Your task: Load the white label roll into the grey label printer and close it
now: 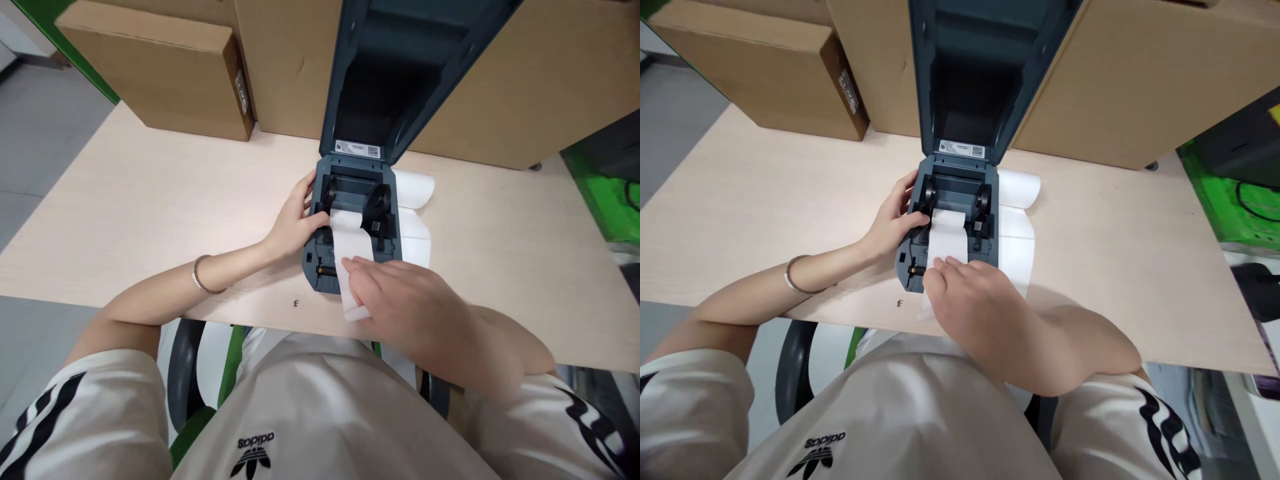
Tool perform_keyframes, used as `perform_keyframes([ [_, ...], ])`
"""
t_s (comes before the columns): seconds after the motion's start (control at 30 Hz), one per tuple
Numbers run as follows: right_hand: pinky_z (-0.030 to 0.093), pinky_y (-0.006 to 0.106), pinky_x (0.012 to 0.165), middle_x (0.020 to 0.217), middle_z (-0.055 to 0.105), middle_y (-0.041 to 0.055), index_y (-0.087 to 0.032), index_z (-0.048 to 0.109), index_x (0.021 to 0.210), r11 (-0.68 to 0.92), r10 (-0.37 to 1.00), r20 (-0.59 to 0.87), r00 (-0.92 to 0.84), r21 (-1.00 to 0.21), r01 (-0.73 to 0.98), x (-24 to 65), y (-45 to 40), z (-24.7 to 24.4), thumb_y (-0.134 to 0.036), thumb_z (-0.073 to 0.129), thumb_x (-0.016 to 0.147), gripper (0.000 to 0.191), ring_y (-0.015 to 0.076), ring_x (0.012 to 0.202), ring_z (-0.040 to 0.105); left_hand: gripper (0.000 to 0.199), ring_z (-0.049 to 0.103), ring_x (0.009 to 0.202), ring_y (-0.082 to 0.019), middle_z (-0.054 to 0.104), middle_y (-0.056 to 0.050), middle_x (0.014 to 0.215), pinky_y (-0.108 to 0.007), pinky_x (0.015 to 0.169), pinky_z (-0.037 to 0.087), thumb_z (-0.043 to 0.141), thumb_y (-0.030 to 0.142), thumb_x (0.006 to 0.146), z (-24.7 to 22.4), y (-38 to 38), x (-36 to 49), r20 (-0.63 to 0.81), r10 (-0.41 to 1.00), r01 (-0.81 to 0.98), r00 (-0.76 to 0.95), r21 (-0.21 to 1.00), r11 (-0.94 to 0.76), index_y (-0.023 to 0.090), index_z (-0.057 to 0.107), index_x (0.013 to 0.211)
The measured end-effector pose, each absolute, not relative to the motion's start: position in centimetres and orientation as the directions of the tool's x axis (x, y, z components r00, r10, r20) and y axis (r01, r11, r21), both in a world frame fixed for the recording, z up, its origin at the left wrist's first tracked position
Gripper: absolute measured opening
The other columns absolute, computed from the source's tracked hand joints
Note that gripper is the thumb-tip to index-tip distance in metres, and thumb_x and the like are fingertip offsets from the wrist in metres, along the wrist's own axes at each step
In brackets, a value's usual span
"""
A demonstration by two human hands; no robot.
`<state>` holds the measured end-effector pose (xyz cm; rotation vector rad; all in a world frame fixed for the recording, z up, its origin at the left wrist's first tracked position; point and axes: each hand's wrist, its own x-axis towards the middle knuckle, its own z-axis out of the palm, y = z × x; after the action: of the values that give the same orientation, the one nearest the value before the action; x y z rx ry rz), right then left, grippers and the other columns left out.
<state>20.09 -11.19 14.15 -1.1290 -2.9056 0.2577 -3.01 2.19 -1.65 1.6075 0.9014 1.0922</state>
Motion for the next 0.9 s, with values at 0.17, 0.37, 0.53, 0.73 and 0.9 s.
perform_keyframes([
  [0.17, 0.056, 0.037, 0.061, 0.098, 0.087, 0.0108, -0.024, 0.081, 0.106, 0.793, 0.603, -0.013, -0.798, -0.105, 0.600, 20.5, -12.3, 14.0, 0.002, 0.051, 0.103, 0.040, 0.0258, 0.082, 0.081, 0.107, 0.043, 0.179, -0.047, 0.040, -0.013, 0.195, -0.066, 0.143, 0.049, 0.095, 0.047, 0.087, -1.2, 2.3, -3.3, 0.215, 0.915, 0.066, 0.342, 0.966, -0.252, 0.035, 0.042, 0.179],
  [0.37, 0.043, 0.034, 0.053, 0.085, 0.073, 0.0061, -0.023, 0.072, 0.098, 0.896, 0.423, -0.057, -0.905, -0.123, 0.426, 20.6, -13.0, 13.8, 0.004, 0.062, 0.089, 0.030, 0.0198, 0.067, 0.063, 0.110, 0.040, 0.179, -0.048, 0.037, -0.015, 0.196, -0.066, 0.140, 0.053, 0.096, 0.047, 0.085, -1.2, 2.4, -3.1, 0.221, 0.913, 0.059, 0.342, 0.965, -0.255, 0.034, 0.042, 0.179],
  [0.53, 0.054, 0.037, 0.057, 0.093, 0.080, 0.0009, -0.032, 0.076, 0.106, 0.909, 0.287, -0.250, -0.925, -0.235, 0.345, 20.3, -13.1, 12.9, -0.004, 0.069, 0.080, 0.040, 0.0199, 0.066, 0.065, 0.114, 0.040, 0.179, -0.049, 0.040, -0.017, 0.193, -0.069, 0.146, 0.044, 0.096, 0.049, 0.081, -1.2, 2.6, -3.1, 0.214, 0.916, 0.088, 0.339, 0.962, -0.258, 0.030, 0.041, 0.179],
  [0.73, 0.066, 0.036, 0.081, 0.098, 0.078, 0.0033, -0.026, 0.067, 0.098, 0.837, 0.240, -0.271, -0.932, -0.427, 0.341, 19.3, -11.0, 12.6, 0.001, 0.064, 0.091, 0.028, 0.0200, 0.083, 0.074, 0.109, 0.038, 0.180, -0.048, 0.037, -0.014, 0.195, -0.066, 0.143, 0.048, 0.093, 0.047, 0.085, -0.9, 2.3, -3.1, 0.213, 0.916, 0.089, 0.339, 0.962, -0.257, 0.034, 0.040, 0.179],
  [0.9, 0.060, 0.070, 0.121, 0.120, 0.081, 0.0188, -0.021, 0.067, 0.093, 0.872, 0.407, -0.014, -0.913, -0.291, 0.394, 19.3, -11.4, 10.5, -0.016, 0.070, 0.097, 0.007, 0.0388, 0.119, 0.080, 0.108, 0.040, 0.179, -0.047, 0.037, -0.016, 0.195, -0.064, 0.143, 0.048, 0.091, 0.054, 0.088, -0.7, 2.0, -3.1, 0.219, 0.914, 0.120, 0.341, 0.954, -0.274, 0.031, 0.039, 0.180],
])
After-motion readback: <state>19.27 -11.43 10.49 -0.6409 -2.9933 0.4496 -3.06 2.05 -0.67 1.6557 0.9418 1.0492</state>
